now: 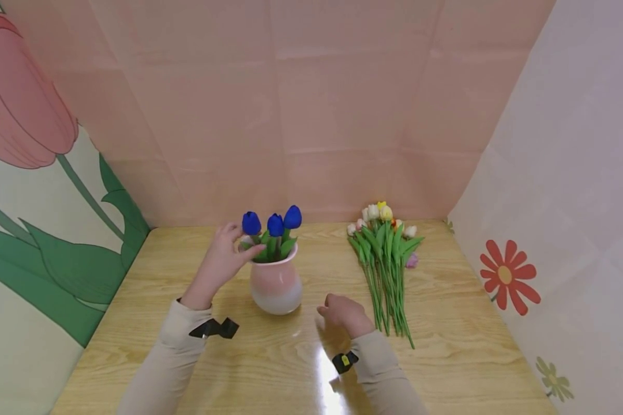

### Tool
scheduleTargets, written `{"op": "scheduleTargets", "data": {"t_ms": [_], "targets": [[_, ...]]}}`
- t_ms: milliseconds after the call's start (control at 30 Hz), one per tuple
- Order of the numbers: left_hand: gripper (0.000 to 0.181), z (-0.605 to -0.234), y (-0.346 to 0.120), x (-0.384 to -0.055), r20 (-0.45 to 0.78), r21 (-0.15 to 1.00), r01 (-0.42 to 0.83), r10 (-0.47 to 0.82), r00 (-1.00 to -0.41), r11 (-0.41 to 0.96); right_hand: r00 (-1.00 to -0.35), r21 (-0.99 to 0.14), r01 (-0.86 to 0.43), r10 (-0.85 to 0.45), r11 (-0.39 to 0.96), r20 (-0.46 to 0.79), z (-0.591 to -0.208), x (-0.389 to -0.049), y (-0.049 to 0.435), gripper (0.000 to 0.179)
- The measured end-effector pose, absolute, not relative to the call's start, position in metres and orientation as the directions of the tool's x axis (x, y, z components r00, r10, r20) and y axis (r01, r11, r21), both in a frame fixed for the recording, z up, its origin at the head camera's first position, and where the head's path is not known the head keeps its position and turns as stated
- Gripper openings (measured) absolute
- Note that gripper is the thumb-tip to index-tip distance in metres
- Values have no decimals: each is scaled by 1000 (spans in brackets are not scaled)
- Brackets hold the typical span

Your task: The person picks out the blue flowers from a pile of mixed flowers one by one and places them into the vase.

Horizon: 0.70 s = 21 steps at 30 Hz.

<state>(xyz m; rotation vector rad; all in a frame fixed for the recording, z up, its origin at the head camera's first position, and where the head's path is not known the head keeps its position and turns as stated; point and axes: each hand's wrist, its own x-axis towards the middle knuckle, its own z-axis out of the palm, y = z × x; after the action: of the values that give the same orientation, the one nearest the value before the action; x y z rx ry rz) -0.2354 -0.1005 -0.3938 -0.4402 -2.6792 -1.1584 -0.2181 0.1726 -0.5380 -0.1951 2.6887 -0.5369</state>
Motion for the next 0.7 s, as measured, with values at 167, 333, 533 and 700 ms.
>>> {"op": "scheduleTargets", "data": {"t_ms": [167,333,533,700], "targets": [[62,-390,-113,-231,175,758,274,220,-960,592,-914,-399,-60,-211,915,-347,-537,-216,173,31],[77,-387,-128,-231,132,790,263,264,-955,554,-912,-396,-47,-201,917,-357,-535,-216,172,32],[97,-398,-142,-236,56,836,194,271,-961,513,-912,-389,-38,-191,921,-363,-535,-216,172,32],[114,-429,-145,-243,-60,832,109,283,-957,544,-916,-389,-56,-203,920,-347,-536,-217,173,31]]}}
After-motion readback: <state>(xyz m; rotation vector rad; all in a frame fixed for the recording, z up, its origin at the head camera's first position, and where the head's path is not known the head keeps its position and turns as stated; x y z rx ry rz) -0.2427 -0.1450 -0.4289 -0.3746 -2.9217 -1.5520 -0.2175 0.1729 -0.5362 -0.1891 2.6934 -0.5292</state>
